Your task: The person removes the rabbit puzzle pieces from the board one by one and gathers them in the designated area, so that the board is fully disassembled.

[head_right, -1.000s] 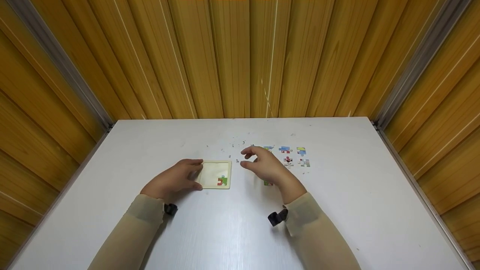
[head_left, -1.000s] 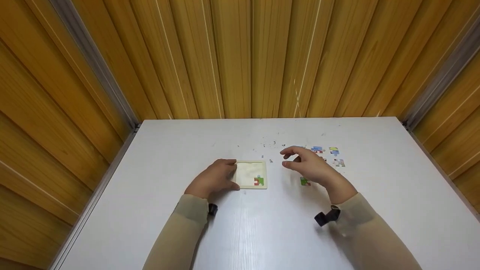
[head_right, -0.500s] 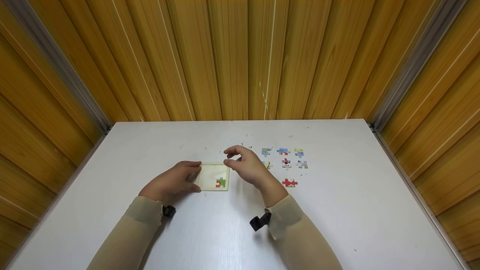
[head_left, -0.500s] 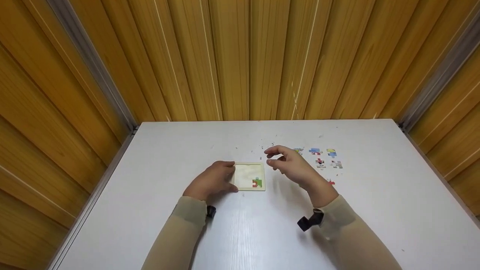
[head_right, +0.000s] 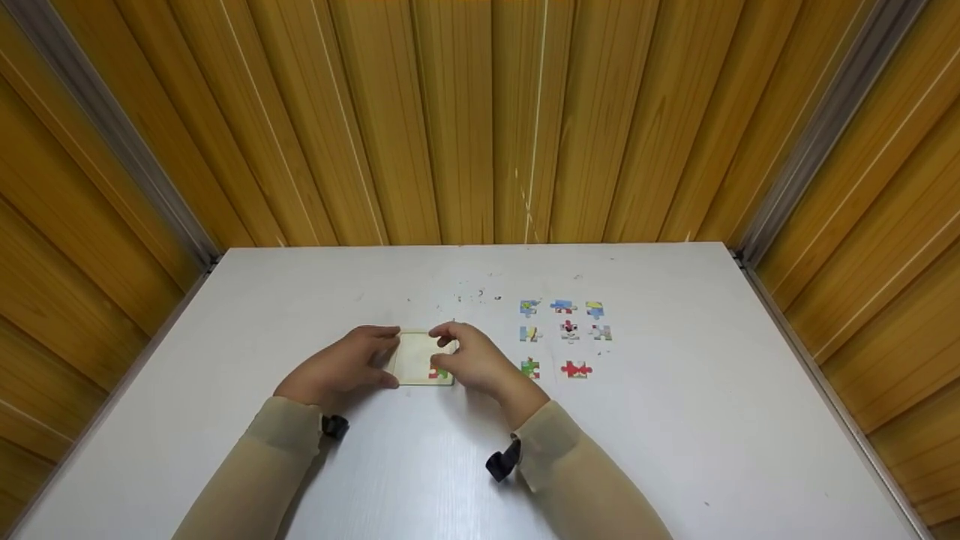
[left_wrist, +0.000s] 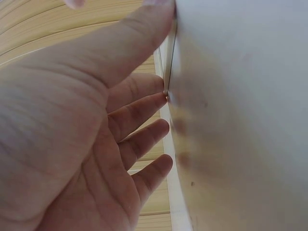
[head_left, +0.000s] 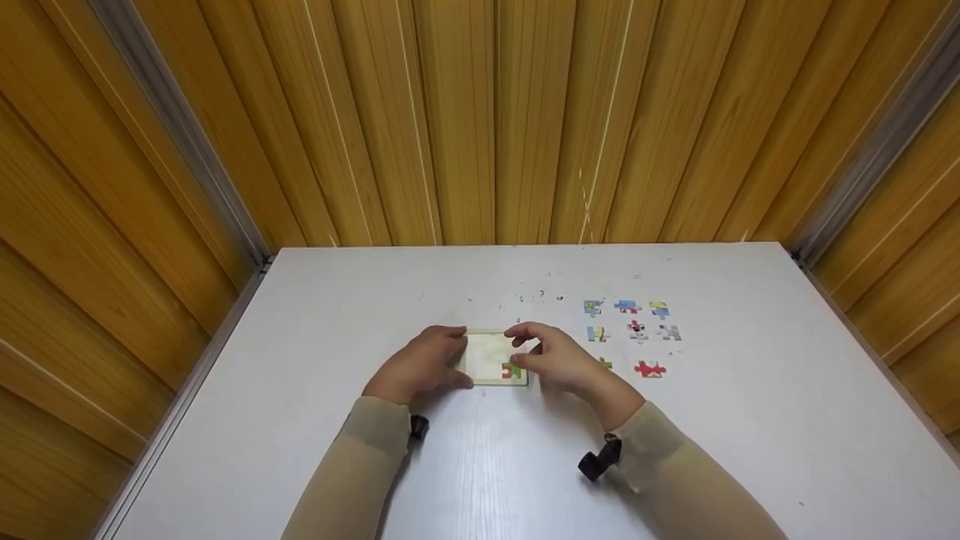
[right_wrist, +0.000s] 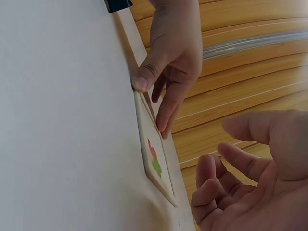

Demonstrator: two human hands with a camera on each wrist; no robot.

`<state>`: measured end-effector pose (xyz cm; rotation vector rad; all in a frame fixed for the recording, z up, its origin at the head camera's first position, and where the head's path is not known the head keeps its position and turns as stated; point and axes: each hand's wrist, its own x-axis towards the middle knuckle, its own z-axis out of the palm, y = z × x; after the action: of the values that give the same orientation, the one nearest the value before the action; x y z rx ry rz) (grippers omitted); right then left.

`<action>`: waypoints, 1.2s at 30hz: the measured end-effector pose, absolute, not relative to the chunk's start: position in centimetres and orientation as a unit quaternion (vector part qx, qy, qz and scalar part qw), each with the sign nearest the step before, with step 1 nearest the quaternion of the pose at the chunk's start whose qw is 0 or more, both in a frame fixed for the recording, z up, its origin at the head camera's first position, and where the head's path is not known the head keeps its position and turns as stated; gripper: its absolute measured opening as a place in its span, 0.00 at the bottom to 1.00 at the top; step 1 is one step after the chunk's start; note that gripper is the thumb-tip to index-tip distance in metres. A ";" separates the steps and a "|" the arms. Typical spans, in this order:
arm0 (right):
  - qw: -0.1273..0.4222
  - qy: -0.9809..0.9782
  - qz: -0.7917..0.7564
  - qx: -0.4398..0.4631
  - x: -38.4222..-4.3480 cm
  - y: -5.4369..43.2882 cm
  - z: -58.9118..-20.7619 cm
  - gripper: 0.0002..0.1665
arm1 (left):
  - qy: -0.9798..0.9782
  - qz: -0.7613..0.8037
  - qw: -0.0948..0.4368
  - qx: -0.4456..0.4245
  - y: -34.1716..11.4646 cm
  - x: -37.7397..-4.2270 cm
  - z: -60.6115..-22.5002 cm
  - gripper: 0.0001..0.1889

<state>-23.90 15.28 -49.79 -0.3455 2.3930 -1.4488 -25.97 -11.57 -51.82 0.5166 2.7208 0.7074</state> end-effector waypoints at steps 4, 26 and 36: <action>0.152 0.858 -0.474 -0.130 -23.7 14.9 -50.5 0.30 | 0.941 0.248 0.140 0.183 -11.6 -26.1 -52.0 0.40; 0.133 0.917 -0.352 -0.134 -23.4 13.8 -51.9 0.29 | 0.941 0.248 0.127 0.192 -11.5 -25.9 -51.8 0.37; 0.125 0.919 -0.344 -0.145 -23.3 13.7 -52.0 0.25 | 0.938 0.253 0.131 0.197 -11.5 -26.0 -51.8 0.37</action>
<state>-23.31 13.74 -52.03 -0.4230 2.6773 -1.0033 -26.01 -11.47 -51.79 0.5712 2.7233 0.7351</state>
